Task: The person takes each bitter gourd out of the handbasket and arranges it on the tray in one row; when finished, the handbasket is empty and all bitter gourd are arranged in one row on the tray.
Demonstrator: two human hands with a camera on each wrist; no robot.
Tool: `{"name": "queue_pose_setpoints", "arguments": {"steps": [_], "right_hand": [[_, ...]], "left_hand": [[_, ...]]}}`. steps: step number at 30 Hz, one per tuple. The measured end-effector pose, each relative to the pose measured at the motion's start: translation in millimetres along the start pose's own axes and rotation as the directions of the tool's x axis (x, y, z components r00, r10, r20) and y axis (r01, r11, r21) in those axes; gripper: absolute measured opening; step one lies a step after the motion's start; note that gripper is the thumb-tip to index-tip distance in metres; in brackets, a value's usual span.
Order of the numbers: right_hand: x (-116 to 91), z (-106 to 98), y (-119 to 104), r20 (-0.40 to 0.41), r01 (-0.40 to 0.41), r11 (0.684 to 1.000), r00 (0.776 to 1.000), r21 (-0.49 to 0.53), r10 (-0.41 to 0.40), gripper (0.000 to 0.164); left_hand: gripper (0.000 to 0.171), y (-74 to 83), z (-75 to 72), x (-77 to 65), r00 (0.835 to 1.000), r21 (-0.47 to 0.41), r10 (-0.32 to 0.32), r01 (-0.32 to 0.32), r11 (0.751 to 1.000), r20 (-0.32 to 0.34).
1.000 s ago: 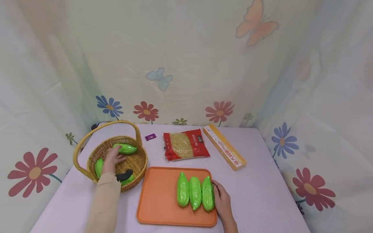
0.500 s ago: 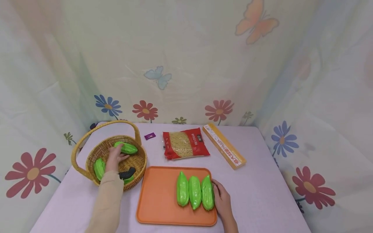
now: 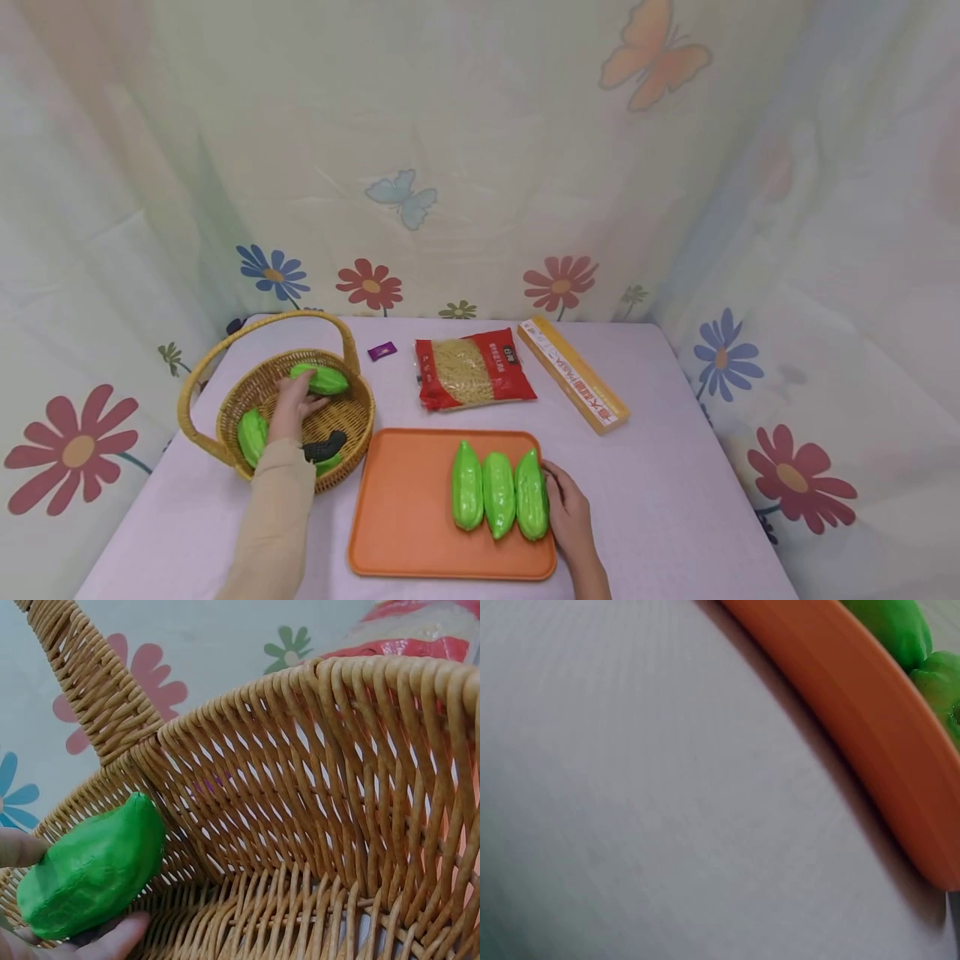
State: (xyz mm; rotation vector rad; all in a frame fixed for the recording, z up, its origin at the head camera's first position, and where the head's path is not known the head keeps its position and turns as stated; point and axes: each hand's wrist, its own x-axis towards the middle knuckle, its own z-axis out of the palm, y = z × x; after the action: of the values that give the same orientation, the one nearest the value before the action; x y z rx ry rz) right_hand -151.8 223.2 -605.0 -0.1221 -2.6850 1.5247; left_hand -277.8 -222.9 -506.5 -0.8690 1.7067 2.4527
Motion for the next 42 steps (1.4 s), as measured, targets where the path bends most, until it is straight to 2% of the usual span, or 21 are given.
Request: {"name": "queue_pose_setpoints", "arguments": {"steps": [5,12,18,23,28,33,42], "right_hand": [[0.1,1.0,-0.4,0.007,-0.005,1.0,1.0,-0.006,0.005,0.043],[0.3,0.8,-0.8,0.009,-0.02,1.0,1.0,-0.015,0.02,0.043],[0.8,-0.1,0.4,0.011,-0.014,1.0,1.0,-0.012,0.014,0.045],[2.0,-0.4,0.9,0.018,-0.017,1.0,1.0,-0.012,0.017,0.046],[2.2,-0.9,0.6,0.014,-0.002,1.0,1.0,-0.009,0.002,0.045],[1.9,-0.6,0.5,0.016,0.004,1.0,1.0,-0.005,-0.004,0.045],[1.9,-0.3,1.1,0.018,-0.013,1.0,1.0,-0.001,0.013,0.045]], "left_hand": [[0.08,3.5,-1.8,-3.8,0.999,-0.015,0.03,-0.03,0.999,0.01],[0.074,-0.1,-8.6,0.0,0.996,0.012,0.086,-0.086,0.996,0.002],[0.076,0.6,-12.5,-2.9,0.996,0.023,0.092,-0.092,0.996,0.005],[0.074,4.1,-11.8,-13.2,0.994,0.032,0.108,-0.109,0.994,0.015],[0.073,6.9,-6.8,-26.2,0.989,0.098,0.143,-0.146,0.984,0.033],[0.072,6.0,-0.3,-37.8,0.983,0.151,0.168,-0.179,0.972,0.078],[0.07,-1.8,14.5,-57.6,0.963,0.182,0.216,-0.244,0.952,0.163]]}}
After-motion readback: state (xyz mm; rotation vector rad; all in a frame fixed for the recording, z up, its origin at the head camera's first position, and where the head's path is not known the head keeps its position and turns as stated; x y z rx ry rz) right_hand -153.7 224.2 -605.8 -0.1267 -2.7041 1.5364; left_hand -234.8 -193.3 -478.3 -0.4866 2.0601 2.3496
